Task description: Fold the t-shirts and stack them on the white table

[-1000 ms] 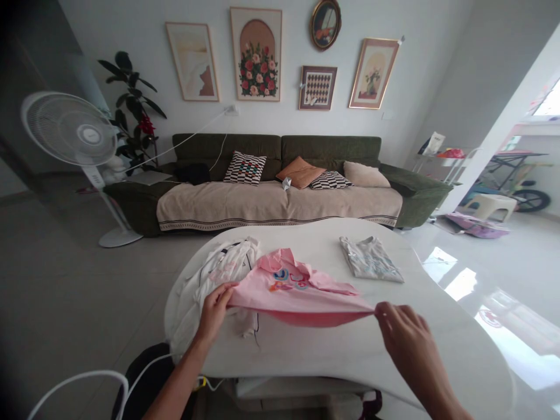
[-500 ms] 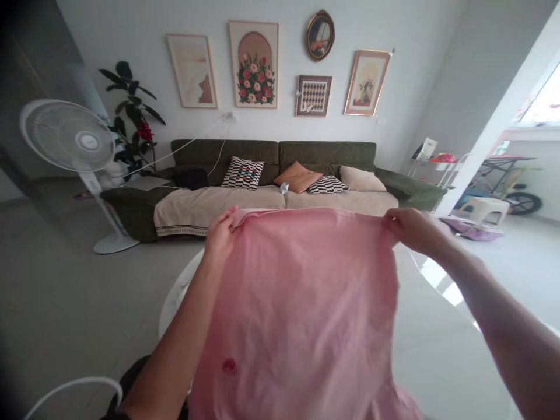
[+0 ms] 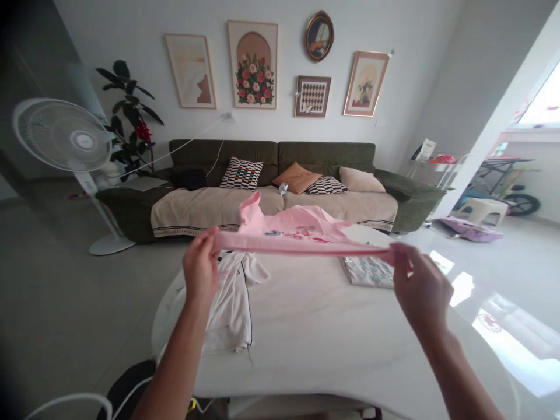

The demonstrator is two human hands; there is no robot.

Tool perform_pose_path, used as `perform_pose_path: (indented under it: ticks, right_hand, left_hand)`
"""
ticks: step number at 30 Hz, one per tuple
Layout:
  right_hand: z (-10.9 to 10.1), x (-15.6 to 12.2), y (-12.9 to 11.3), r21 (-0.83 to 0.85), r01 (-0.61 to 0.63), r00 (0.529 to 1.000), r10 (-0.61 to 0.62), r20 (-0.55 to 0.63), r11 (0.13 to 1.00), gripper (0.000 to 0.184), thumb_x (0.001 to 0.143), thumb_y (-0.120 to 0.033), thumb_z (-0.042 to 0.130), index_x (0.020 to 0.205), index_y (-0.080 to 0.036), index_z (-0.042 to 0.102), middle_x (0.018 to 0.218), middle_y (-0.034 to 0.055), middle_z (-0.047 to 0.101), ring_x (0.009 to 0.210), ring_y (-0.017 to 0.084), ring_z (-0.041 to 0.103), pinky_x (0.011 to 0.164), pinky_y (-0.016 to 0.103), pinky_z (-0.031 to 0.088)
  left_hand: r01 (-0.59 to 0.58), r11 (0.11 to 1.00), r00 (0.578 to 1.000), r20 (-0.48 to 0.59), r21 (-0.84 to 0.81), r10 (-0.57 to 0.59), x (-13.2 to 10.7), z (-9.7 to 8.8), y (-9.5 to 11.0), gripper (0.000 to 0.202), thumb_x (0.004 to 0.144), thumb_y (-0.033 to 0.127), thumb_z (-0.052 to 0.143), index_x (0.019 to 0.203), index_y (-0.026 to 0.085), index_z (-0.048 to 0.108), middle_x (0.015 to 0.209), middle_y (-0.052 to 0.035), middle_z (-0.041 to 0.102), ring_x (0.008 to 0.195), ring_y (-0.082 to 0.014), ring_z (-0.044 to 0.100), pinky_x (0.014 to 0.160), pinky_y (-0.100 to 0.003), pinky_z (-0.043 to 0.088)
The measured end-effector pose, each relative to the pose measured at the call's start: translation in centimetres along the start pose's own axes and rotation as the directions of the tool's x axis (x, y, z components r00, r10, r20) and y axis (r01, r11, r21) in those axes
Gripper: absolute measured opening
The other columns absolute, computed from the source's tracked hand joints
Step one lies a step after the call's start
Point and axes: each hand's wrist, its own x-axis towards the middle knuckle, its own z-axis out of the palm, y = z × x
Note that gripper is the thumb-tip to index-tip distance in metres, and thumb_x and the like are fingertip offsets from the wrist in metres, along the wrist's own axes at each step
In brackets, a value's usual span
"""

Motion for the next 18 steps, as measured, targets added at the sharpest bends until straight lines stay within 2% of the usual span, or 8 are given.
perform_pose_path:
  ticks: [2,4,7,9,11,13,16,18]
  right_hand:
    - [1.7,-5.5,1.7,0.014,0.034,0.997,-0.035,0.069,0.999,0.031,0.083,-0.032,0.038,0.089,-0.018,0.065,0.08,0.0065,0.062,0.065,0.013,0.055,0.048,0.019,0.035]
    - [3.0,-10.7,3.3,0.027,0.049,0.987,-0.053,0.15,0.998,0.031,0.079,-0.033,0.039,0.087,-0.019,0.065,0.08,0.0074,0.061,0.07,0.017,0.055,0.051,0.023,0.04]
    - [3.5,-17.1,4.4,0.069,0.068,0.916,-0.09,0.391,0.995,0.025,0.074,-0.028,0.042,0.087,-0.026,0.064,0.082,0.0072,0.06,0.076,0.023,0.055,0.058,0.032,0.045]
    - [3.3,-19.8,4.3,0.093,0.067,0.879,-0.102,0.466,0.993,0.025,0.072,-0.024,0.043,0.083,-0.03,0.064,0.08,0.0064,0.06,0.076,0.024,0.055,0.057,0.034,0.045]
    - [3.1,-21.5,4.3,0.105,0.063,0.866,-0.106,0.488,0.992,0.025,0.071,-0.022,0.043,0.081,-0.032,0.064,0.079,0.0059,0.06,0.075,0.024,0.055,0.056,0.034,0.046]
    - [3.3,-22.6,5.1,0.126,0.065,0.848,-0.122,0.516,0.99,0.026,0.071,-0.021,0.043,0.083,-0.031,0.064,0.08,0.0062,0.06,0.076,0.023,0.056,0.057,0.033,0.048]
    - [4.3,-24.3,8.6,0.166,0.071,0.803,-0.155,0.575,0.984,0.027,0.073,-0.02,0.042,0.086,-0.028,0.064,0.086,0.0075,0.061,0.079,0.022,0.058,0.063,0.032,0.051]
    - [4.9,-25.7,11.8,0.195,0.077,0.747,-0.186,0.638,0.978,0.026,0.073,-0.02,0.043,0.086,-0.028,0.064,0.085,0.0068,0.062,0.078,0.021,0.06,0.063,0.03,0.052]
  left_hand:
    - [0.077,0.973,0.994,0.059,0.216,-0.092,-4.0,-3.1,-3.9,0.026,0.072,0.034,0.054,0.09,0.016,0.062,0.096,-0.005,0.064,0.091,-0.0176,0.057,0.078,-0.026,0.045]
    - [0.105,0.895,0.972,0.144,0.434,-0.184,-7.9,-6.6,-7.6,0.026,0.072,0.035,0.052,0.085,0.016,0.065,0.092,-0.0064,0.066,0.092,-0.0201,0.057,0.081,-0.029,0.044]
    - [0.158,0.746,0.897,0.222,0.647,-0.382,-12.3,-11.6,-12.1,0.027,0.071,0.035,0.048,0.079,0.017,0.066,0.085,-0.0074,0.068,0.083,-0.0216,0.061,0.076,-0.031,0.047]
    - [0.138,0.691,0.868,0.25,0.709,-0.43,-13.7,-14.0,-13.9,0.023,0.067,0.03,0.048,0.074,0.018,0.066,0.082,-0.0074,0.068,0.082,-0.0217,0.061,0.078,-0.032,0.047]
    - [0.109,0.669,0.854,0.275,0.735,-0.441,-13.9,-15.2,-14.7,0.021,0.064,0.026,0.048,0.072,0.018,0.065,0.081,-0.0069,0.068,0.083,-0.0205,0.061,0.079,-0.03,0.046]
    - [0.091,0.655,0.824,0.312,0.75,-0.472,-13.6,-15.5,-14.8,0.02,0.064,0.023,0.047,0.073,0.018,0.064,0.08,-0.0059,0.067,0.08,-0.0185,0.061,0.076,-0.027,0.047]
    - [0.067,0.601,0.751,0.356,0.797,-0.556,-13.6,-15.7,-14.3,0.019,0.066,0.022,0.046,0.074,0.017,0.063,0.072,-0.0031,0.064,0.068,-0.0154,0.059,0.067,-0.024,0.046]
    - [0.039,0.545,0.705,0.364,0.837,-0.609,-14.2,-16.4,-13.7,0.019,0.066,0.02,0.047,0.077,0.017,0.063,0.068,-0.0013,0.062,0.064,-0.0145,0.056,0.064,-0.023,0.044]
